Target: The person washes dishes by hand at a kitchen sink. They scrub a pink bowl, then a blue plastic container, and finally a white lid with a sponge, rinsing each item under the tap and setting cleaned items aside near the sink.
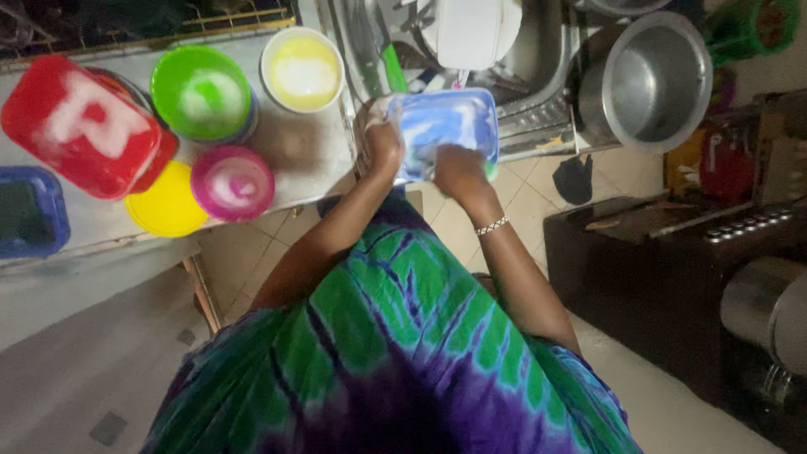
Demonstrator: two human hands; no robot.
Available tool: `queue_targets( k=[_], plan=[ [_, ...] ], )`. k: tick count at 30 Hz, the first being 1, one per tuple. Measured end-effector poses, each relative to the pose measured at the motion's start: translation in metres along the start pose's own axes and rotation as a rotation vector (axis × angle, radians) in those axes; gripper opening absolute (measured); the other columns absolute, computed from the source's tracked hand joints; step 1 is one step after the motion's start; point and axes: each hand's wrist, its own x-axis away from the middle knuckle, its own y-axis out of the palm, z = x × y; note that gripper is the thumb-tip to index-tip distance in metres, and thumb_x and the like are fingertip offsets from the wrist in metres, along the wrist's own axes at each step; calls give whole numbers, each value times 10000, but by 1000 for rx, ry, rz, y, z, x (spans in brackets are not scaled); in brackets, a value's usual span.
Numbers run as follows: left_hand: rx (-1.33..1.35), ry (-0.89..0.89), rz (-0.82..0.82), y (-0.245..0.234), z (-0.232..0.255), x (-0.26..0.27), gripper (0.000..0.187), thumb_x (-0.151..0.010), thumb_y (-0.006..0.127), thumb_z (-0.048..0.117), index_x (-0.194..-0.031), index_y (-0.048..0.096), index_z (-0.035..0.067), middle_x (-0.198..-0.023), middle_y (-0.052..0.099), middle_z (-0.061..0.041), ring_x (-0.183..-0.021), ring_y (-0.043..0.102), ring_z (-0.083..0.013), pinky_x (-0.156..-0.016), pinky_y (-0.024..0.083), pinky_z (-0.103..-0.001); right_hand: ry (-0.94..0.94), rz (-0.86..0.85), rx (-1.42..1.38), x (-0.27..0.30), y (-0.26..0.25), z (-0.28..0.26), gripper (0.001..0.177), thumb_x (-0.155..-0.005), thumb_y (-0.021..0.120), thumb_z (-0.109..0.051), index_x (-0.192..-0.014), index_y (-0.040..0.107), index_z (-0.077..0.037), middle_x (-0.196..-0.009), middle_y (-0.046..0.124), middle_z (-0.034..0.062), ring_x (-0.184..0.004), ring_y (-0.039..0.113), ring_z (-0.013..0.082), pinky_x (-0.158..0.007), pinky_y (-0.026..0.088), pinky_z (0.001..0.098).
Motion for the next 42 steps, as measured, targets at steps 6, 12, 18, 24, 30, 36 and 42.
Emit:
queue_targets(
  k=[6, 12, 18, 24, 30, 36, 42],
  plan=[
    [-14, -514, -322, 4, -10, -4, 429, -993, 678, 384, -1082, 731, -33, -935, 735, -264, -898, 707, -309, -849, 513, -404, -112, -12, 10, -14, 15, -6, 188, -845, 687, -159, -950, 711, -5, -923, 718, 245, -894, 704, 423, -836, 545, 526],
    [411, -264, -273, 31, -64, -1, 375, -847, 550, -9, -1182, 718, -10, -1011, 754, -173, -910, 696, -246, -841, 533, -349, -367, 122, -104, -23, 12, 15, 308, -822, 684, -104, -1122, 650, -45, -1042, 716, 224, -993, 687, 420, -880, 525, 507],
    [456, -518, -293, 52, -101, -8, 341, -850, 572, -23, -1162, 706, -50, -969, 721, -188, -837, 661, -258, -741, 516, -362, -581, -76, -326, -21, -10, 14, 465, -799, 685, -113, -1244, 571, -43, -1077, 682, 281, -990, 642, 474, -829, 494, 526],
    [400, -429, -326, 42, -99, 0, 366, -832, 542, -7, -1162, 699, -28, -979, 742, -178, -859, 690, -261, -767, 528, -341, -292, -39, -127, -16, 8, 5, 323, -993, 510, -86, -1307, 522, -8, -1102, 689, 275, -1036, 661, 441, -894, 505, 528],
    [210, -241, -339, 18, -46, -16, 373, -827, 506, 2, -1122, 733, 22, -973, 759, -180, -904, 723, -279, -833, 534, -344, -263, 314, 116, -20, 17, -9, 568, -941, 540, -101, -1481, 414, 19, -1193, 692, 244, -1121, 665, 405, -859, 497, 571],
    [122, -140, -312, -14, 2, -9, 359, -805, 499, -10, -1057, 750, 33, -949, 757, -185, -885, 719, -303, -827, 536, -367, 49, -144, 348, -30, 25, -5, 810, -887, 586, -238, -1584, 193, -113, -1545, 430, 82, -1233, 583, 439, -1018, 281, 815],
    [62, 64, -186, -29, 27, 1, 303, -797, 542, -16, -1022, 741, 23, -952, 732, -201, -912, 689, -345, -850, 524, -403, 252, -85, 161, -33, 35, 41, 740, -939, 636, -356, -1559, 393, -32, -1379, 632, 216, -1162, 677, 418, -953, 464, 659]
  ],
)
